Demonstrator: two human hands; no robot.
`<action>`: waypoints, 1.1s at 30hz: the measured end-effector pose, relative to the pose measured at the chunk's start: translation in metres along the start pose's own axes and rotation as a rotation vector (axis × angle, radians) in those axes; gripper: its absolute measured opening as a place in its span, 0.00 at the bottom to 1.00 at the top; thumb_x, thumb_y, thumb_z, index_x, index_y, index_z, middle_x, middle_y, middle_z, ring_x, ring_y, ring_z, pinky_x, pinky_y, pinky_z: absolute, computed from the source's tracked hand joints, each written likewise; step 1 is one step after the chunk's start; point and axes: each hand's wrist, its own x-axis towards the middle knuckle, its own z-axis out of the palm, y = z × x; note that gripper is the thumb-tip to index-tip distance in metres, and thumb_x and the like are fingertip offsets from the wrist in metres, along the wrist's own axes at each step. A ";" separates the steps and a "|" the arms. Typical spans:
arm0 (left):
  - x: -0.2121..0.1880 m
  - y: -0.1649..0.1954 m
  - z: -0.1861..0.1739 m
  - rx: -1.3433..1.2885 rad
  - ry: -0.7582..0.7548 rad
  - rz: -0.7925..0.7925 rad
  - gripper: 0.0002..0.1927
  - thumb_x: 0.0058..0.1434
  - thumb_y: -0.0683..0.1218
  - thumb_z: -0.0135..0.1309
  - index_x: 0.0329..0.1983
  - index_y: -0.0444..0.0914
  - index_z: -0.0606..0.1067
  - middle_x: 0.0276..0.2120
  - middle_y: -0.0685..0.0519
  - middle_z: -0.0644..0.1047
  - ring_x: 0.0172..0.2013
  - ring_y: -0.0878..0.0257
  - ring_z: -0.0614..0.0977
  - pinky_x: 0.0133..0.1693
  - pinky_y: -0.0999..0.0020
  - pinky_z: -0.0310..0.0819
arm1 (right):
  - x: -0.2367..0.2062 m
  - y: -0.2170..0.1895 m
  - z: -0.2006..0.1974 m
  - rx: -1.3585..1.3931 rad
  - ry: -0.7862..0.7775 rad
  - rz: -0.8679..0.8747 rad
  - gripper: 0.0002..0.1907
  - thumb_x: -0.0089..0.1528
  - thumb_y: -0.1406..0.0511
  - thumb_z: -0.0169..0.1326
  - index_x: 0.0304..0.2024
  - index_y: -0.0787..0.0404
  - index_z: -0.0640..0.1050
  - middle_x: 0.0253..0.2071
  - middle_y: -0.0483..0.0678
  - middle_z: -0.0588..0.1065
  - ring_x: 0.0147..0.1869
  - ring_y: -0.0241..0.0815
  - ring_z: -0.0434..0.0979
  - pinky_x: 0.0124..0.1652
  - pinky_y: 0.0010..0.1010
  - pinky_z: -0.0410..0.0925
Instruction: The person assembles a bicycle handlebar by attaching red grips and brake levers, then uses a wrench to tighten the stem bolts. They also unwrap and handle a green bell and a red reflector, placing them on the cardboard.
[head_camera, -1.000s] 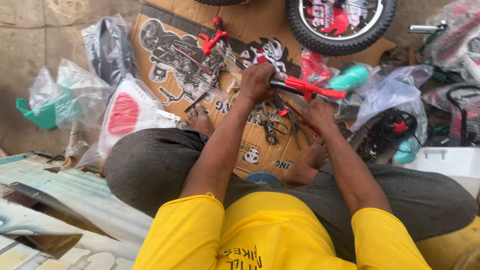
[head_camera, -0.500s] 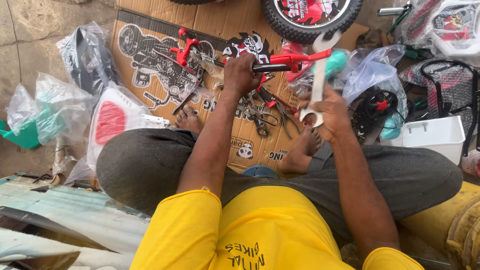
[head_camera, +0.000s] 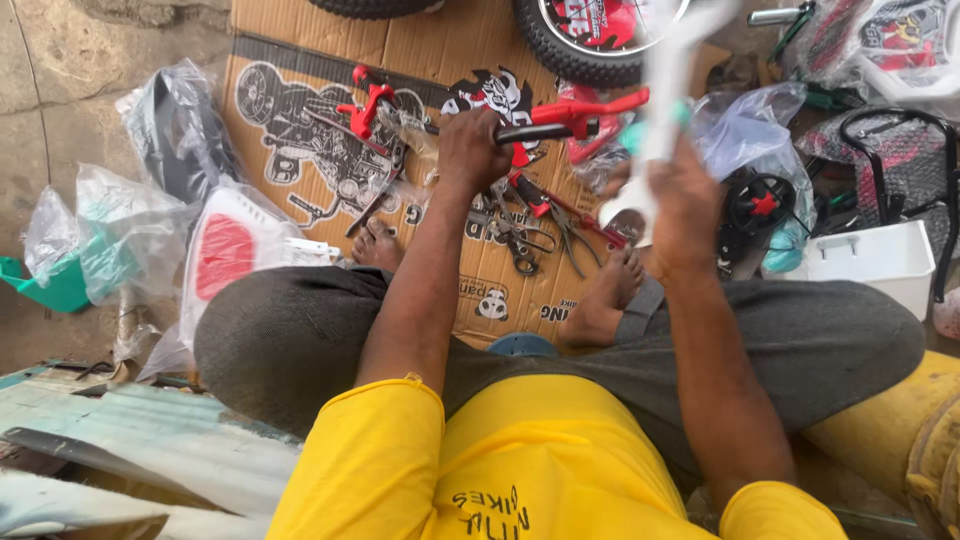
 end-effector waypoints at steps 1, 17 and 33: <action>0.000 -0.001 0.000 -0.008 0.007 0.015 0.06 0.50 0.45 0.59 0.29 0.42 0.74 0.30 0.50 0.77 0.36 0.49 0.80 0.42 0.51 0.70 | -0.003 -0.001 0.000 -0.051 0.071 -0.157 0.28 0.73 0.70 0.46 0.75 0.63 0.59 0.43 0.53 0.76 0.42 0.43 0.80 0.40 0.36 0.79; -0.004 -0.009 0.002 -0.067 0.089 0.084 0.09 0.46 0.43 0.60 0.29 0.41 0.71 0.31 0.49 0.72 0.36 0.48 0.75 0.43 0.50 0.67 | -0.001 0.016 0.019 -0.201 0.217 -0.387 0.33 0.71 0.66 0.47 0.75 0.54 0.49 0.40 0.54 0.78 0.36 0.44 0.79 0.38 0.35 0.78; 0.001 -0.011 0.009 -0.082 0.014 -0.009 0.09 0.50 0.41 0.62 0.26 0.40 0.72 0.31 0.50 0.73 0.34 0.50 0.77 0.40 0.52 0.68 | 0.005 0.074 0.031 -0.355 -0.079 0.107 0.36 0.65 0.72 0.48 0.75 0.64 0.55 0.53 0.55 0.75 0.38 0.46 0.82 0.36 0.37 0.76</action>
